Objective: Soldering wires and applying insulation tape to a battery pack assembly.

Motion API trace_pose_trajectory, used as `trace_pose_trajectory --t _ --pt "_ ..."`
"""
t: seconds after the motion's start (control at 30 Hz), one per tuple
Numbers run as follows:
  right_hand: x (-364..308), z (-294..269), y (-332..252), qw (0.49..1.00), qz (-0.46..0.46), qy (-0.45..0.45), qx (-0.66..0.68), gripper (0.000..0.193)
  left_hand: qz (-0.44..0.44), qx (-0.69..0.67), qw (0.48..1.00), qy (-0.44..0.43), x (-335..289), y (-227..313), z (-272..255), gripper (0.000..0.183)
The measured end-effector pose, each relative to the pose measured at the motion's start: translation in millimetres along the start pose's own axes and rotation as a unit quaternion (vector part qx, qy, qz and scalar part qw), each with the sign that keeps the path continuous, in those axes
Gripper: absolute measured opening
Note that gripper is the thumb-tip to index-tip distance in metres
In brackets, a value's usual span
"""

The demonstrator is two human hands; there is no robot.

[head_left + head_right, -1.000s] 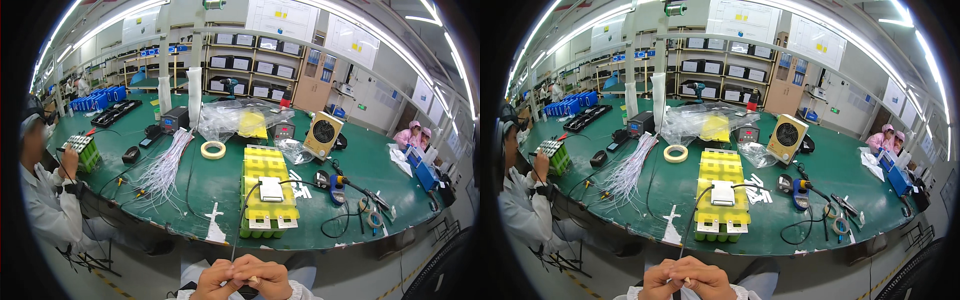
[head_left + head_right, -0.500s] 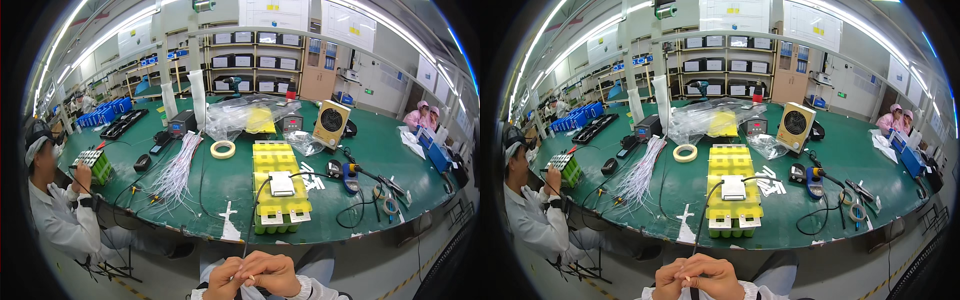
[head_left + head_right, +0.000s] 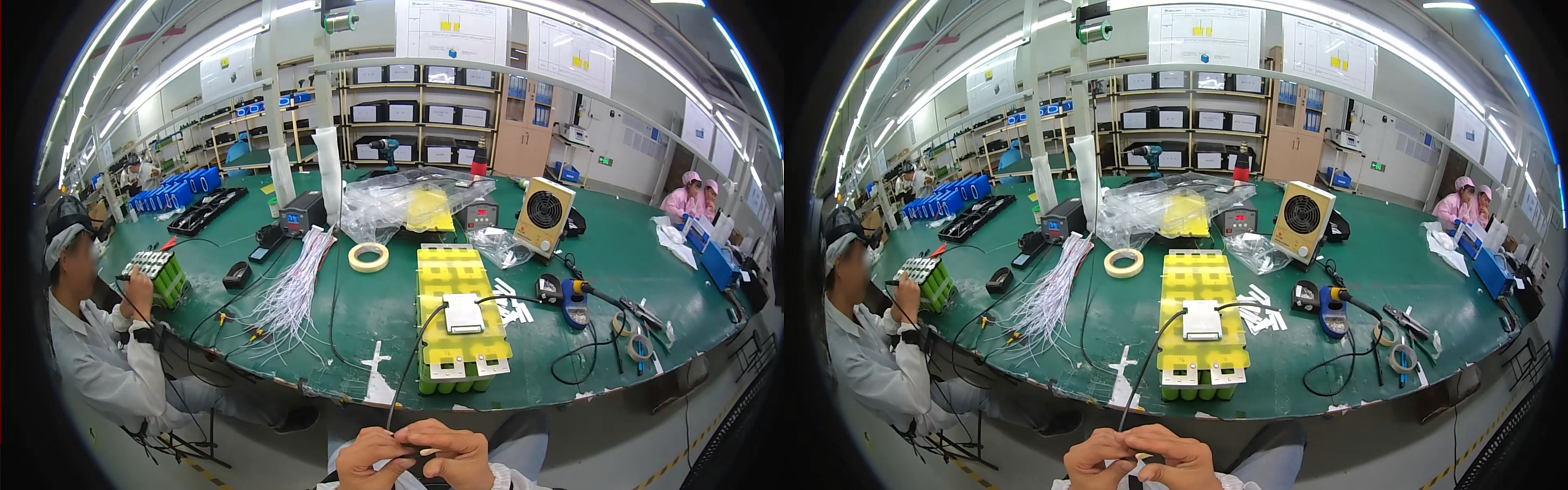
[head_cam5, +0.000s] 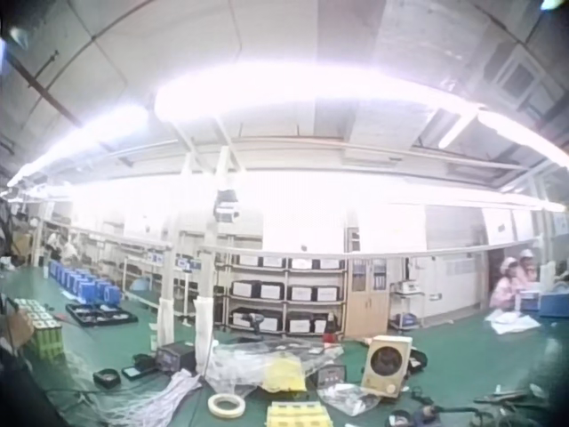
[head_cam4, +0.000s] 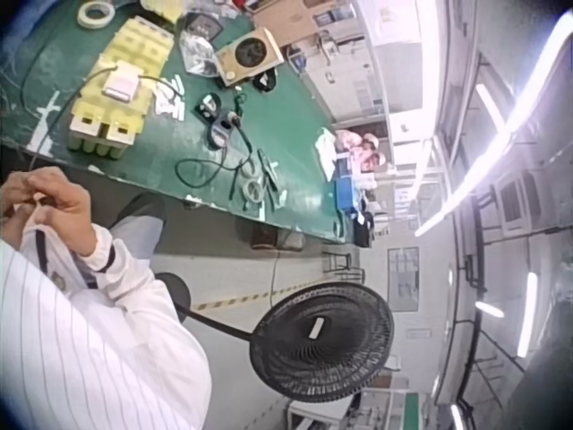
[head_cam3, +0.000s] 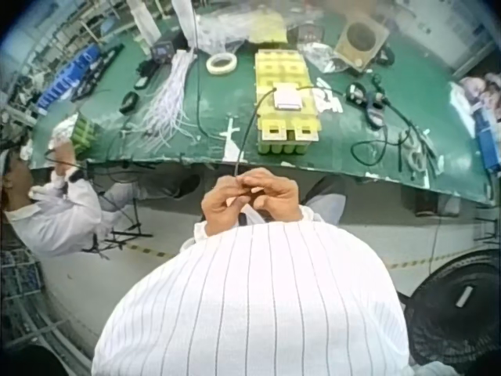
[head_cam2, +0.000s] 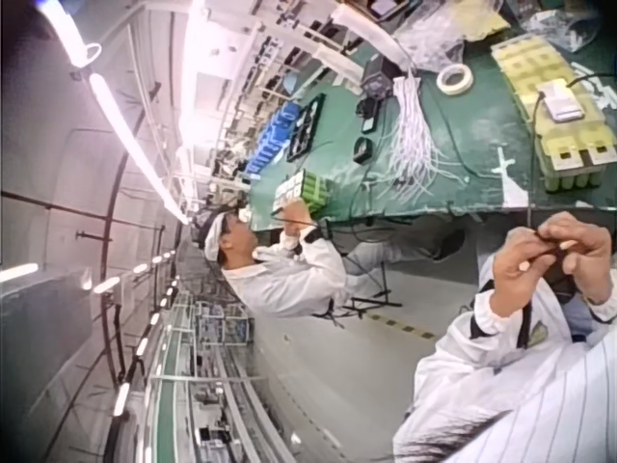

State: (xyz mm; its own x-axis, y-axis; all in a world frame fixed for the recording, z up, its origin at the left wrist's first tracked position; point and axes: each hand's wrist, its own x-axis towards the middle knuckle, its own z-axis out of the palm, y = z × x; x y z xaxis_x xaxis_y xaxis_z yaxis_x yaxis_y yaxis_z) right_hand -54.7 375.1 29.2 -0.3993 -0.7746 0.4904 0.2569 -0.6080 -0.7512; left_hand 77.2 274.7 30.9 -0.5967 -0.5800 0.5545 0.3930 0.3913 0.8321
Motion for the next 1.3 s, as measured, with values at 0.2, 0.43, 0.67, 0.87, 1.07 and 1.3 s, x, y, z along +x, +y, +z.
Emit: trace_pose_trajectory --t 0.2,0.43,0.67,0.87,1.07,1.3 --pt "1 2 -5 0.995 -0.026 -0.057 -0.075 0.023 0.061 0.076 0.995 -0.028 -2 -6 -4 0.016" --pt "-10 5 1 0.989 -0.063 0.020 -0.130 0.018 0.167 0.219 0.959 -0.062 -7 -24 -3 0.025" --pt "-3 15 23 0.991 -0.132 0.020 -0.015 0.007 0.174 0.157 0.970 -0.071 -16 -47 -14 0.007" --pt "2 10 -20 0.943 -0.166 -0.041 -0.286 0.019 0.211 0.245 0.941 -0.098 -2 -28 -11 0.022" --pt "1 13 -3 0.965 -0.119 0.011 -0.233 0.017 0.175 0.255 0.950 -0.048 -15 -28 -6 0.022" --pt "-1 9 1 0.973 -0.129 0.001 -0.192 0.016 0.174 0.231 0.955 -0.066 -13 -31 -8 0.024"
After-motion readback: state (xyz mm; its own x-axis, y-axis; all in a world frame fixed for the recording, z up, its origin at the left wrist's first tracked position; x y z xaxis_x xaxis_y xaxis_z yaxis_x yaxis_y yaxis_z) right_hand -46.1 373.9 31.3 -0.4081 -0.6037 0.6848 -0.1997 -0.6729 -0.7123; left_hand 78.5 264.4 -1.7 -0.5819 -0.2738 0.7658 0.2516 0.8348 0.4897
